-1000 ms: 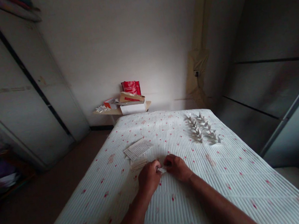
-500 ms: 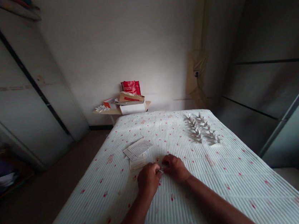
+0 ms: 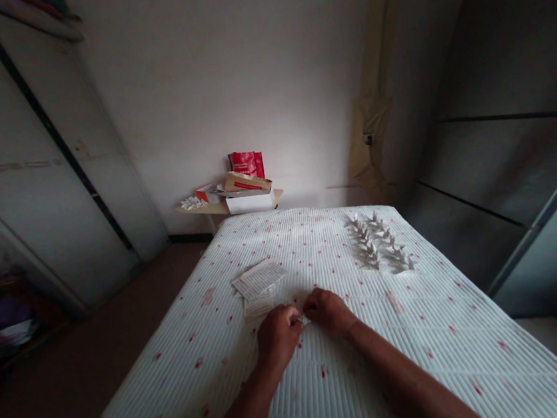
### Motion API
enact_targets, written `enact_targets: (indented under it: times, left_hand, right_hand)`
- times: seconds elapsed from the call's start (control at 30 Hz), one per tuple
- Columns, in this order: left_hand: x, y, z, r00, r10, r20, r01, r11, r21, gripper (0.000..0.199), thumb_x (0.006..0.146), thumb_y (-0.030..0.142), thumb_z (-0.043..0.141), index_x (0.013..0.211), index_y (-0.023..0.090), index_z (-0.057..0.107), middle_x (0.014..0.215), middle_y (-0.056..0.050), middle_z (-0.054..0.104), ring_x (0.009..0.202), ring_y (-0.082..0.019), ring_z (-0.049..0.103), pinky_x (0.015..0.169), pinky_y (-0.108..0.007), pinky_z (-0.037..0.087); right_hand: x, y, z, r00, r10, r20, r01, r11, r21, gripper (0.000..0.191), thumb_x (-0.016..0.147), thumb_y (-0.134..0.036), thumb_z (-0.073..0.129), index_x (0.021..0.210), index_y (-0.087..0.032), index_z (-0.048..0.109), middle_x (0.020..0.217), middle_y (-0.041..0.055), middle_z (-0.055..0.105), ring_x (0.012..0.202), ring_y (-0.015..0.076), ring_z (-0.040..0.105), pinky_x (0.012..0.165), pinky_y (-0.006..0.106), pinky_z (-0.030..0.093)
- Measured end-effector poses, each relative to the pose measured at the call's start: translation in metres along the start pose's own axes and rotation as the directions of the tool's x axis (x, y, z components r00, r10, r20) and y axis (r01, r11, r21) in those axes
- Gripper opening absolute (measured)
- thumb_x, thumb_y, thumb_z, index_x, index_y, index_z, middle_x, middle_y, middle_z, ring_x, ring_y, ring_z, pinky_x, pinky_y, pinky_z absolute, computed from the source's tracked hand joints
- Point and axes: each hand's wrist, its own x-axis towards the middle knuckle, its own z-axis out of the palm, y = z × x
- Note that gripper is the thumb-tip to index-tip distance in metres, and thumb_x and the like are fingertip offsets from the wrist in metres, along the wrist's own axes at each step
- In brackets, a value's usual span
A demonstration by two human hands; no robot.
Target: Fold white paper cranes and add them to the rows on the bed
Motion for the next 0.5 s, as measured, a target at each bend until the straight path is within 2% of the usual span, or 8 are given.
enact_targets:
  times: [0.3,0.5]
  left_hand:
    - [0.0025,-0.0016,0.0017,1.000,-0.011,-0.008,0.011,1.000,-0.013,0.011,0.070,0.018,0.059,0.080,0.022,0.061,0.075,0.004,0.062,0.071,-0.010,0.053,0.062,-0.019,0.031]
    - [0.0025,-0.0006,0.0014,1.000,-0.021,-0.003,0.021,1.000,-0.004,0.010,0.070,0.016,0.058,0.078,0.021,0.059,0.074,0.004,0.061,0.071,-0.010,0.053,0.062,-0.019,0.031]
  right_hand:
    - [-0.0060,-0.0009,0.0001,0.998,-0.002,-0.070,0.006,0.998,0.059,0.017,0.072,-0.012,0.054,0.077,-0.019,0.068,0.080,0.0018,0.064,0.074,0.0125,0.059,0.063,0.019,0.039]
    - [-0.0084,-0.0006,0.0013,0.989,-0.096,-0.115,0.103,0.993,0.064,0.017,0.073,-0.009,0.054,0.075,-0.019,0.067,0.077,0.0005,0.063,0.071,0.0114,0.057,0.063,0.018,0.038]
